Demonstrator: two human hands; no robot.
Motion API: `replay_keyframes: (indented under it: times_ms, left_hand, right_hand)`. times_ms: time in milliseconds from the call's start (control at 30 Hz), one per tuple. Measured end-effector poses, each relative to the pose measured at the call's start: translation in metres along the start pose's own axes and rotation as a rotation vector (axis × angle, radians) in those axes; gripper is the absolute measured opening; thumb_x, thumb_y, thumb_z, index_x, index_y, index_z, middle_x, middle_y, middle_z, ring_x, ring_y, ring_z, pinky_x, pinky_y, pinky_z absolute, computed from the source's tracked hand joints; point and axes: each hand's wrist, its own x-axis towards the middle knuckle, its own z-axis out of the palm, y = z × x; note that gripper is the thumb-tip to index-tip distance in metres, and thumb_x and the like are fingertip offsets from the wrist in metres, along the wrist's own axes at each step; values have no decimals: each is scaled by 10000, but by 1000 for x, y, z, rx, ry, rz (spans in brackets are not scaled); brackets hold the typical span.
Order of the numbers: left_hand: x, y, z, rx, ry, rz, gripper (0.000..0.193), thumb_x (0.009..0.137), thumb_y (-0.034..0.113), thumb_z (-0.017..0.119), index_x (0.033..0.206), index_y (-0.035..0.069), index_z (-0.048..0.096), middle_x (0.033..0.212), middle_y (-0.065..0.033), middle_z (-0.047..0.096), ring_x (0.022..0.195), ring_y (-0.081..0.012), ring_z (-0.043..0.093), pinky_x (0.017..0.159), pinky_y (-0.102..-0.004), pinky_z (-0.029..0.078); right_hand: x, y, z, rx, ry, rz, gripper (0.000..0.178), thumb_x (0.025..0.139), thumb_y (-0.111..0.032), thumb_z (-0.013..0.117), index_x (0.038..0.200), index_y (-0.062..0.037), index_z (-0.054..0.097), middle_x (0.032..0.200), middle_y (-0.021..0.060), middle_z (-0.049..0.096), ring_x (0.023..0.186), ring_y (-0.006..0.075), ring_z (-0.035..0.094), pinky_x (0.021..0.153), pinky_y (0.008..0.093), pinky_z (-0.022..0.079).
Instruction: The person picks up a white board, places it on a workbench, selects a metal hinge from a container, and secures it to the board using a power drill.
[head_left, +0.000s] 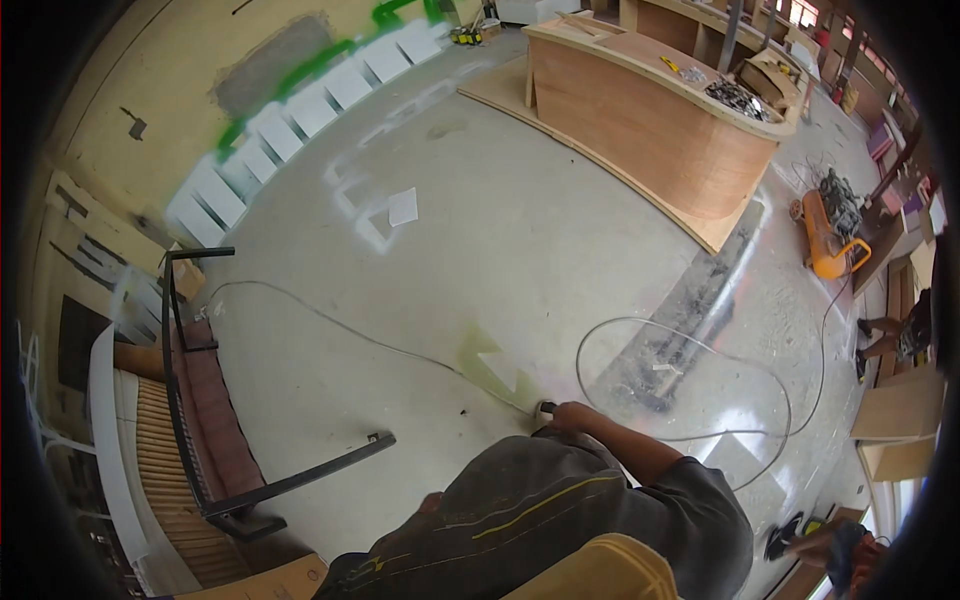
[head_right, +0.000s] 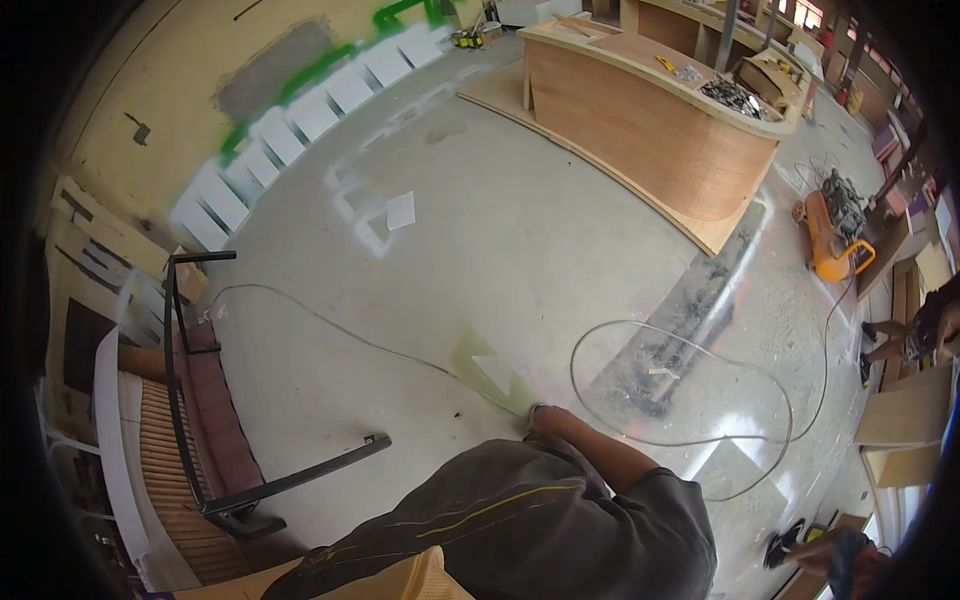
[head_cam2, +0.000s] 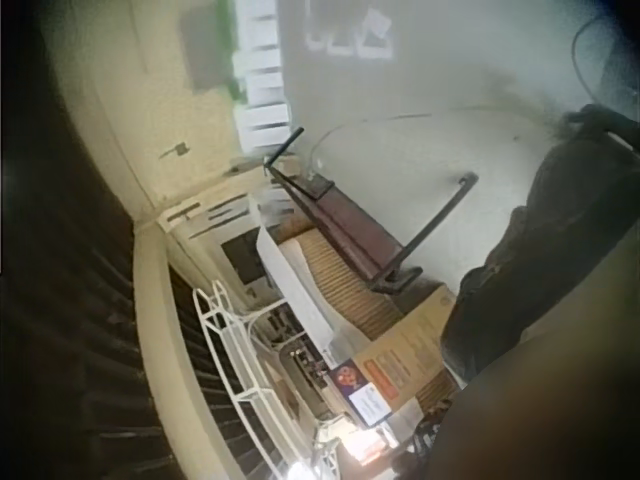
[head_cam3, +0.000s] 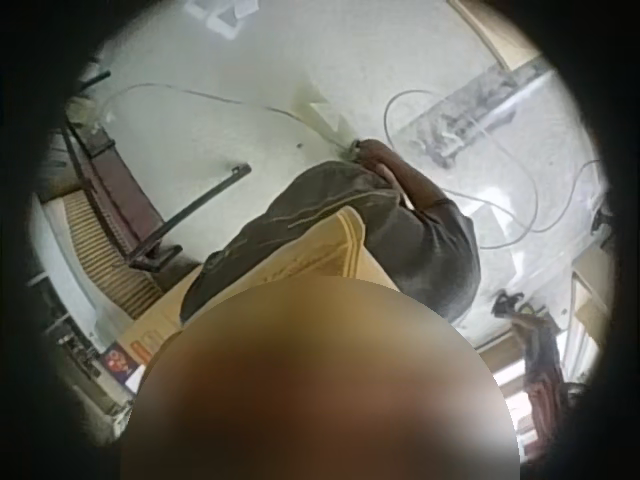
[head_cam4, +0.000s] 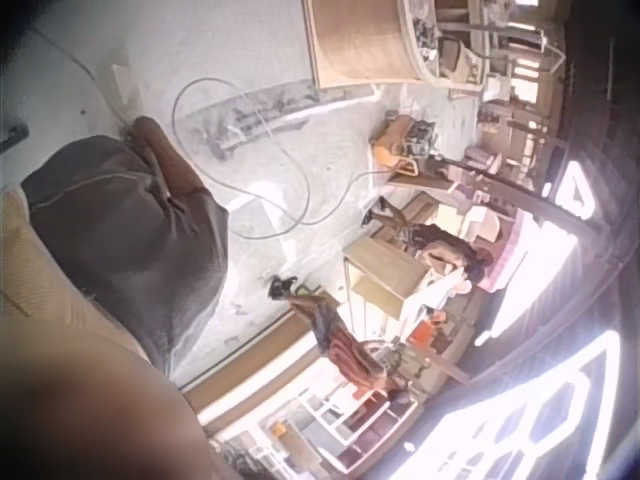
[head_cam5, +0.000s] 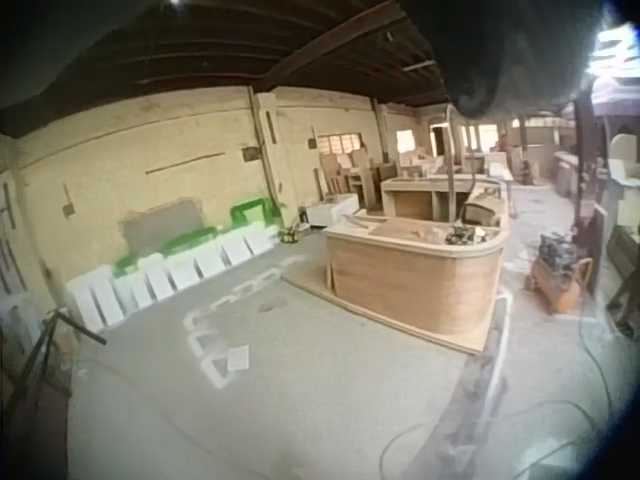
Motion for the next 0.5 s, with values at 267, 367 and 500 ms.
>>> replay_keyframes:
  times_ms: [267, 367, 500]
  left_hand:
    - [110, 13, -89, -84, 349, 84, 243, 942, 304, 585, 859, 94, 675, 849, -137, 689, 850, -351, 669, 745, -493, 529]
    - [144, 20, -98, -181, 149, -117, 317, 957, 359, 567, 959, 87, 729, 946, -157, 725, 907, -368, 681, 812, -511, 527]
    - [178, -22, -135, -285, -65, -502, 357, 977, 385, 535, 1006, 90, 733, 1012, -167, 722, 967, -378, 674, 856, -516, 522]
  right_hand:
    - [92, 17, -203, 326, 169, -32, 475, 973, -465, 542, 1080, -26, 688, 1129, 228, 709, 1084, 419, 663, 933, 500, 522]
    - [133, 32, -250, 387, 198, -1, 437, 969, -452, 580, 1072, -45, 700, 1092, 226, 721, 1062, 428, 669, 923, 507, 523]
    - [172, 65, -300, 585, 265, 112, 466, 949, -474, 605, 1081, -40, 714, 1103, 227, 725, 1068, 414, 683, 933, 479, 535]
